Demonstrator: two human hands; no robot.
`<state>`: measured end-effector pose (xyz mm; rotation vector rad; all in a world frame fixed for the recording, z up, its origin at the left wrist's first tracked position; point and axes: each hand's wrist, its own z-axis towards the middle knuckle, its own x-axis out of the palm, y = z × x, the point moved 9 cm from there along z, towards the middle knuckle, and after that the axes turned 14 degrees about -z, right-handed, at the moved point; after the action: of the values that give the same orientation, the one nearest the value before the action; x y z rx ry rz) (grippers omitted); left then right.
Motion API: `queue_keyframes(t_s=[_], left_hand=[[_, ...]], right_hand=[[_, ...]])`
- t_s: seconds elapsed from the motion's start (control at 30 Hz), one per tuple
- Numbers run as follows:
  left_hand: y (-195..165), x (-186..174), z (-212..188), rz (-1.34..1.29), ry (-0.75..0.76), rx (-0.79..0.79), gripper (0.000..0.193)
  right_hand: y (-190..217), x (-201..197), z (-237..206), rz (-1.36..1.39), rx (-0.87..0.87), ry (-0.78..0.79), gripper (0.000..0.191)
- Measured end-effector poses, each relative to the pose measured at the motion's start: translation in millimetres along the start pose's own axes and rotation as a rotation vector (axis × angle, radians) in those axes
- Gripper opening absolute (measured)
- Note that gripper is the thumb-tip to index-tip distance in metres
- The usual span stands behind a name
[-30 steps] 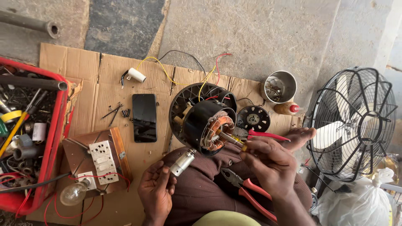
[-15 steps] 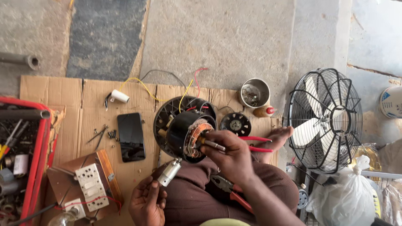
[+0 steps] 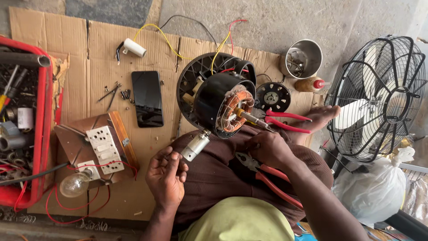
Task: The person is repairing a disassembled electric motor. They insert a cylindrical metal part into the motor's shaft, apply lubricant from a bottle to the shaft and a circular metal component, and then use pliers to tap and adjust the parts.
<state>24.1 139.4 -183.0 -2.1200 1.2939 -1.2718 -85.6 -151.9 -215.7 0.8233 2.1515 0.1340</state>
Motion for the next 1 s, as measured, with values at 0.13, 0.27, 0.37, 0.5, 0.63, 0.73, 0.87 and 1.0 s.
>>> queue_keyframes(t_s=[0.13, 0.27, 0.37, 0.5, 0.63, 0.73, 0.87, 1.0], left_hand=[[-1, 1, 0, 0.002, 0.032, 0.019, 0.023], [2, -4, 0, -0.006, 0.011, -0.008, 0.023], [0, -4, -1, 0.005, -0.001, -0.002, 0.023], [-4, 0, -2, 0.009, 0.005, 0.009, 0.024], [-6, 3, -4, 0.038, -0.009, 0.013, 0.025], [-7, 3, -5, 0.030, -0.023, 0.010, 0.025], [-8, 3, -8, 0.024, -0.048, -0.004, 0.026], [-10, 7, -10, 0.027, -0.043, 0.009, 0.026]], right_hand=[[5, 1, -1, 0.030, 0.081, 0.007, 0.028], [-9, 5, -2, 0.098, 0.214, 0.056, 0.026], [-25, 0, -9, 0.592, 0.227, -0.008, 0.022], [-31, -18, -27, 1.662, 0.018, -0.070, 0.013], [-17, -55, -47, 1.768, -0.292, -0.193, 0.011], [0, -79, -57, 1.736, -0.378, -0.340, 0.012], [24, -109, -78, 1.303, -0.329, -0.663, 0.011], [43, -117, -91, 1.124, -0.262, -0.743, 0.013]])
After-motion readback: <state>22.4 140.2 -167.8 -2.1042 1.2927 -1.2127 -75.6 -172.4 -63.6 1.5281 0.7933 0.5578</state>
